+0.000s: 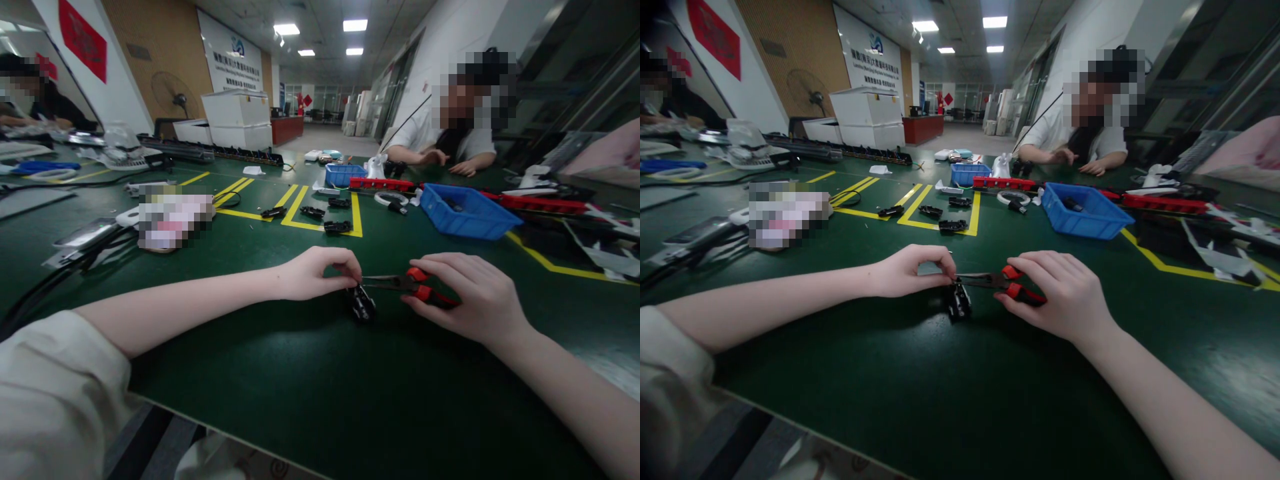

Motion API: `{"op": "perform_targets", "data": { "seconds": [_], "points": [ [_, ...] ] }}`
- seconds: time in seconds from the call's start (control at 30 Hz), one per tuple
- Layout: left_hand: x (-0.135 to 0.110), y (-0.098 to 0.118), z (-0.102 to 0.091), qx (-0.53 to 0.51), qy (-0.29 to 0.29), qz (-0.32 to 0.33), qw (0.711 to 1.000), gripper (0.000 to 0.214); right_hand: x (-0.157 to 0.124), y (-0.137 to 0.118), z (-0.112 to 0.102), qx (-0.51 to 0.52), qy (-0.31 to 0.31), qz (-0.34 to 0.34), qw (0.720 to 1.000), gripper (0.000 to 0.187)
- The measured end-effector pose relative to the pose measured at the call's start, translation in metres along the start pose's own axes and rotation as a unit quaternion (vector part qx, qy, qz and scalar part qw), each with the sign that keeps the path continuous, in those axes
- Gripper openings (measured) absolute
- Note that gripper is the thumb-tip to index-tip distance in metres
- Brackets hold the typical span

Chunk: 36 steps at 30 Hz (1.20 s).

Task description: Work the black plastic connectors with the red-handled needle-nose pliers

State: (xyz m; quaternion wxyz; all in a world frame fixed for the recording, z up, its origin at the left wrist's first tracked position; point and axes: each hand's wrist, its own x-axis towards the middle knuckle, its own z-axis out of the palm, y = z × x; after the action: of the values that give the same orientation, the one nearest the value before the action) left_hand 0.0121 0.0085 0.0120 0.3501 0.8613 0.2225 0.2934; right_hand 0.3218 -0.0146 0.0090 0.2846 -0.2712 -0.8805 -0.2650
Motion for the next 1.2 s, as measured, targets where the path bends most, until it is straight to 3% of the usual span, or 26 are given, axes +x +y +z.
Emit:
{"op": "perform_targets", "data": {
  "seconds": [0.2,0.37,0.6,0.83,1.03,1.2],
  "points": [
    [0.001,0.0,0.01,-0.115,0.007,-0.086,0.99,0.009,0.002,-0.001,0.003,0.002,0.003,-0.011,1.0,0.035],
    [0.0,-0.002,0.011,-0.139,0.006,-0.089,0.986,0.012,0.002,-0.002,0.003,0.036,-0.006,-0.007,0.999,0.03],
    [-0.007,-0.001,0.014,0.005,0.04,-0.024,0.999,0.018,0.002,0.002,0.003,0.121,-0.064,0.046,0.99,0.026],
    [-0.013,0.002,0.024,0.138,0.025,-0.019,0.99,0.062,-0.001,0.01,0.002,0.124,-0.126,0.082,0.981,0.028],
    [-0.011,-0.002,0.022,0.153,-0.023,-0.022,0.988,0.039,0.0,0.011,0.004,0.129,-0.142,0.078,0.978,0.027],
    [-0.011,0.0,0.021,0.168,-0.023,-0.011,0.985,0.047,0.001,0.012,0.004,0.131,-0.135,0.073,0.979,0.027]
  ]
}}
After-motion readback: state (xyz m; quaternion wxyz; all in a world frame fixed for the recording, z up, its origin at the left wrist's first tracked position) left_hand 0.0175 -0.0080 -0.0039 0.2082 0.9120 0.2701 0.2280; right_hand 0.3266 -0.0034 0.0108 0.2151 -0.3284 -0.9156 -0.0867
